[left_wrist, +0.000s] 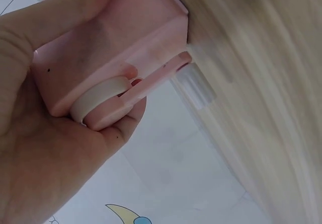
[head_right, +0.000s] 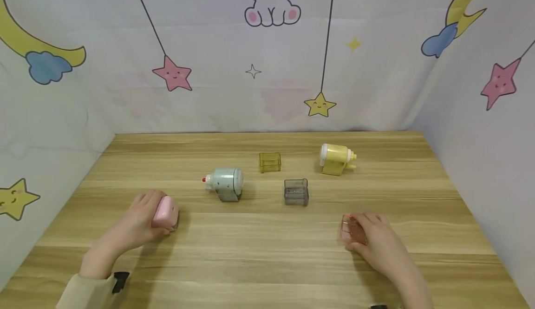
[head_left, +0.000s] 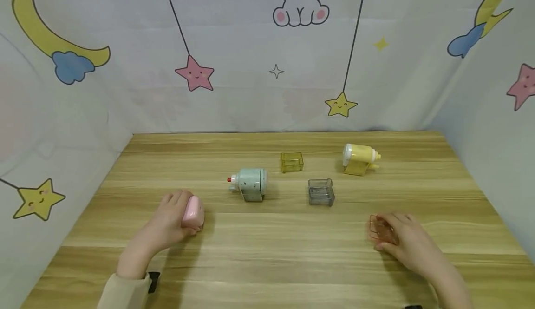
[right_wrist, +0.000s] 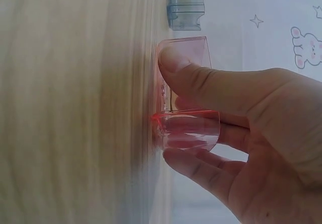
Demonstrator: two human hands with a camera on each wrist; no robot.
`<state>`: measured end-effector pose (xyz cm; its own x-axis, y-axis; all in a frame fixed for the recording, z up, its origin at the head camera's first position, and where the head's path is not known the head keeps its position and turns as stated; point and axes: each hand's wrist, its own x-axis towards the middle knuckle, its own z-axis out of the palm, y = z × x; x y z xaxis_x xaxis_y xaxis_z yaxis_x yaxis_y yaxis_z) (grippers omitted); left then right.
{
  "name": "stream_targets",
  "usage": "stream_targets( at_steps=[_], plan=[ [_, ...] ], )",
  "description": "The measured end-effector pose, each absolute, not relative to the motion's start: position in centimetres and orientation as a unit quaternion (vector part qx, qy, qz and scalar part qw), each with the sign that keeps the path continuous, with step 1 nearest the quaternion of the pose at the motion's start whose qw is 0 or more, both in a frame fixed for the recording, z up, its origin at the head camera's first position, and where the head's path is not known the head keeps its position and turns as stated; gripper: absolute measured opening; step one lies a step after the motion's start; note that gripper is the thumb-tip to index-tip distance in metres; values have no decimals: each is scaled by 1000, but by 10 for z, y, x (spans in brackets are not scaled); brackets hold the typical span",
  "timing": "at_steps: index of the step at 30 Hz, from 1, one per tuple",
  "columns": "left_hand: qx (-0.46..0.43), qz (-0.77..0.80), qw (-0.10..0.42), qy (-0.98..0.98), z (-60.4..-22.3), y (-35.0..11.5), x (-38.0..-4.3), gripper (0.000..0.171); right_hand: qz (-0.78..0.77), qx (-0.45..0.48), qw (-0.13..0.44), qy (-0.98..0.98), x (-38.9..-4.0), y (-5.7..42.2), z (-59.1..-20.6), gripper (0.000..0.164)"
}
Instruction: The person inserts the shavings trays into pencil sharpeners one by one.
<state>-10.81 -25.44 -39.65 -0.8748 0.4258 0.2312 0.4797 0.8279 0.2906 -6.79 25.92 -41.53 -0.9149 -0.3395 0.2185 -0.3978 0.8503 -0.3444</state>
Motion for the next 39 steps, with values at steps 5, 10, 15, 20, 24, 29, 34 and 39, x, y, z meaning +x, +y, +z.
stream_targets(
  at_steps=[5,10,15,20,24,29,34,39],
  plan=[
    [-232,-169,78,-955,-397,-253,-108,70,194,191,73,-960,-69,258,-415,60],
    [-232,-175,78,-954,-398,-252,-108,70,195,197,82,-957,-69,257,-416,60],
    [-238,-179,81,-951,-399,-253,-108,70,195,203,87,-956,-69,257,-416,60],
    [-243,-182,82,-949,-399,-253,-107,71,196,207,94,-954,-70,257,-416,60],
    [-246,-185,82,-948,-399,-253,-107,71,198,209,98,-953,-70,257,-417,60],
    [-250,-187,84,-946,-400,-251,-107,71,201,208,94,-953,-70,256,-416,60],
    [-253,-190,80,-945,-400,-251,-106,71,201,209,98,-952,-70,255,-416,60],
    [-258,-194,75,-944,-400,-251,-106,72,199,212,102,-951,-70,253,-417,61]
  ],
)
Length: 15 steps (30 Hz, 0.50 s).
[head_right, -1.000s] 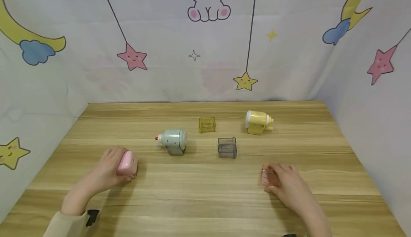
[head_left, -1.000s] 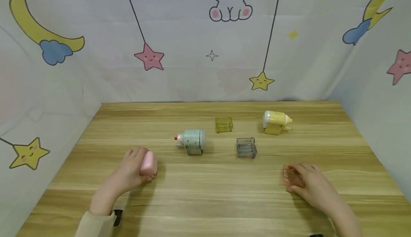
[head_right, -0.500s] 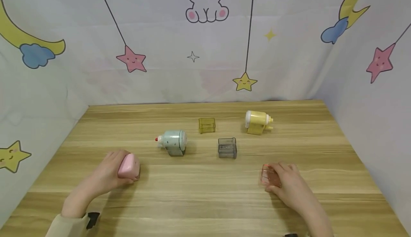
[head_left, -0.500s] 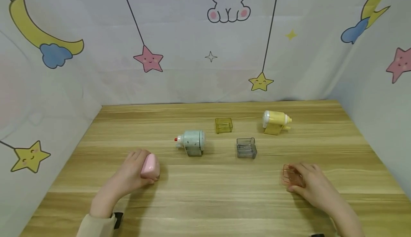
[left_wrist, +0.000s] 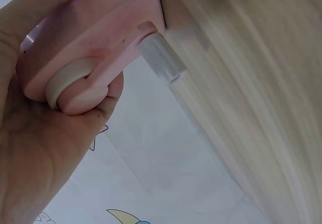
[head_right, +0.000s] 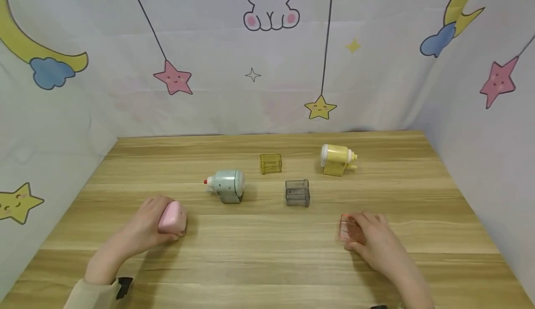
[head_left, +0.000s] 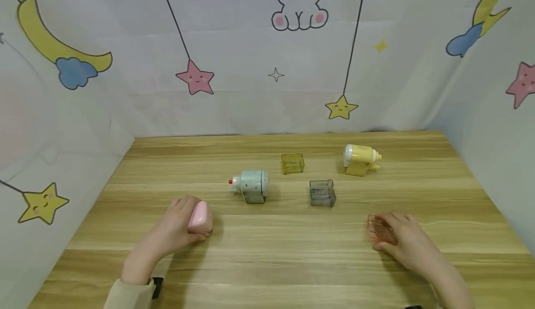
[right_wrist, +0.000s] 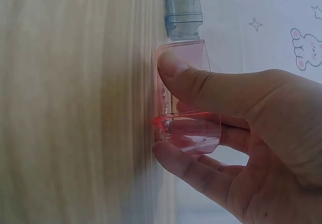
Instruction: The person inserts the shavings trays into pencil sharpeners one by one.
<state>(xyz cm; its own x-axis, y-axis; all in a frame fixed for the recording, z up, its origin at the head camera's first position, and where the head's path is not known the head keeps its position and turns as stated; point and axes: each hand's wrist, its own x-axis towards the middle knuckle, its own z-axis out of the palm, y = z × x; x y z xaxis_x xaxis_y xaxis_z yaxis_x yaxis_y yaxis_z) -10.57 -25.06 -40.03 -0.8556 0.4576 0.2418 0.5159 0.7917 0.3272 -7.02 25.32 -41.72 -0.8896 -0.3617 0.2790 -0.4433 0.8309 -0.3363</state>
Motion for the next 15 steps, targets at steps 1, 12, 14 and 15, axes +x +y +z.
stream_targets(
  at_steps=[1,12,14,15],
  plan=[
    [-259,-194,75,-943,-400,-250,-106,72,199,211,104,-952,-70,253,-418,61],
    [-255,-189,72,-945,-399,-246,-104,73,201,190,77,-958,-70,253,-417,62],
    [-255,-188,71,-946,-399,-245,-104,72,201,189,75,-958,-70,253,-416,62],
    [-255,-188,71,-946,-399,-245,-104,73,201,189,75,-958,-70,253,-416,62]
  ],
)
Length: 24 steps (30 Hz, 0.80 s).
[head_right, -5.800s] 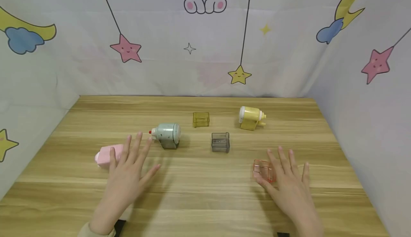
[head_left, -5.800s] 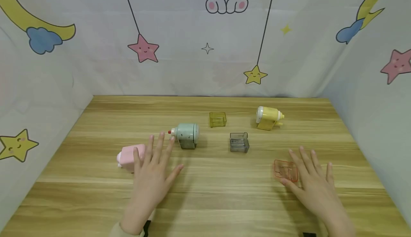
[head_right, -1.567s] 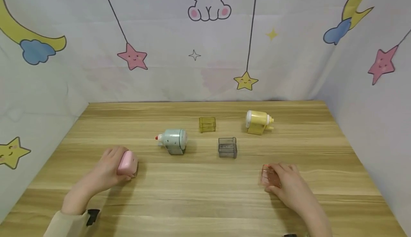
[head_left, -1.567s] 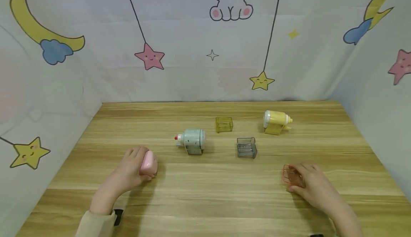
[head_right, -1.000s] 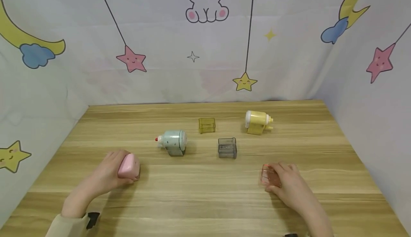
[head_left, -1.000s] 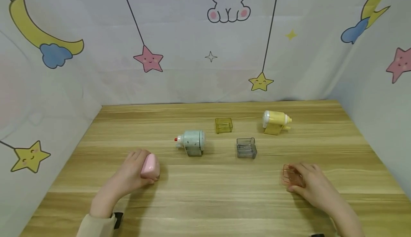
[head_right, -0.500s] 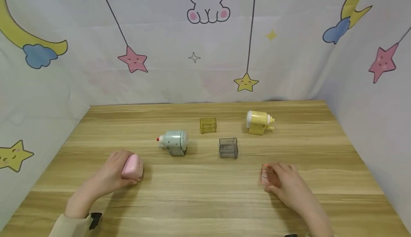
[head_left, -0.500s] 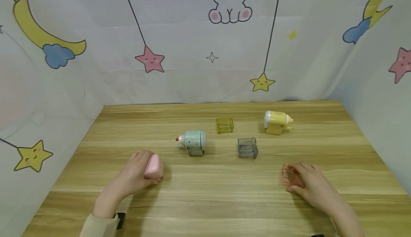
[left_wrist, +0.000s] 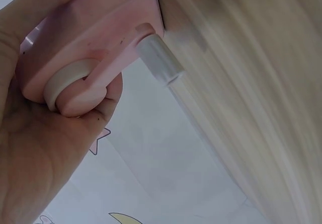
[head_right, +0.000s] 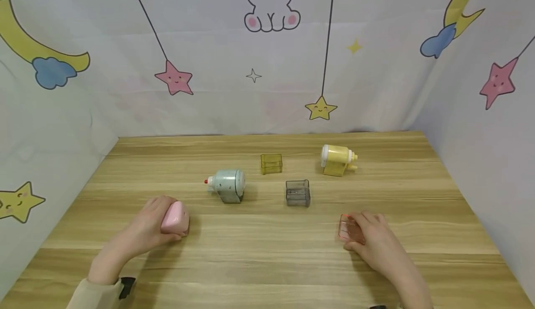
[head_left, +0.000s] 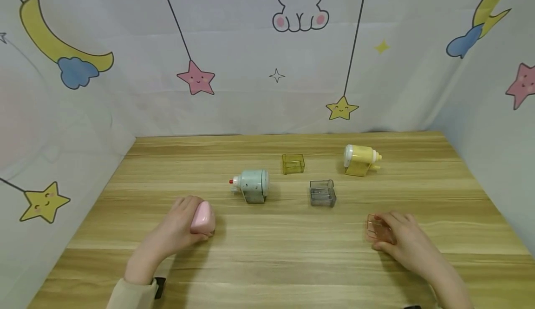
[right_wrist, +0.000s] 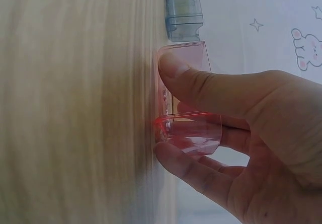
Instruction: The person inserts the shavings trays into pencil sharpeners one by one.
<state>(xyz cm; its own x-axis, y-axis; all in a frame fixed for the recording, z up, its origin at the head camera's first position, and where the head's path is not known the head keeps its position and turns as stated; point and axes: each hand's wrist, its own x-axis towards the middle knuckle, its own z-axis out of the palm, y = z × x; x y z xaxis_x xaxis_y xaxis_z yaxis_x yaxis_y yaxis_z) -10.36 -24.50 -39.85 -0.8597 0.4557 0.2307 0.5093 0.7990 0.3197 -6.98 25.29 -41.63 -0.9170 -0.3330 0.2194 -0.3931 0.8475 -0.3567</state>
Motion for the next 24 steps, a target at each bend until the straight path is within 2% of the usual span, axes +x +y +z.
stream_targets(
  at_steps=[24],
  plan=[
    [-256,-188,60,-946,-399,-238,-102,72,199,204,82,-955,-74,247,-417,61]
  ],
)
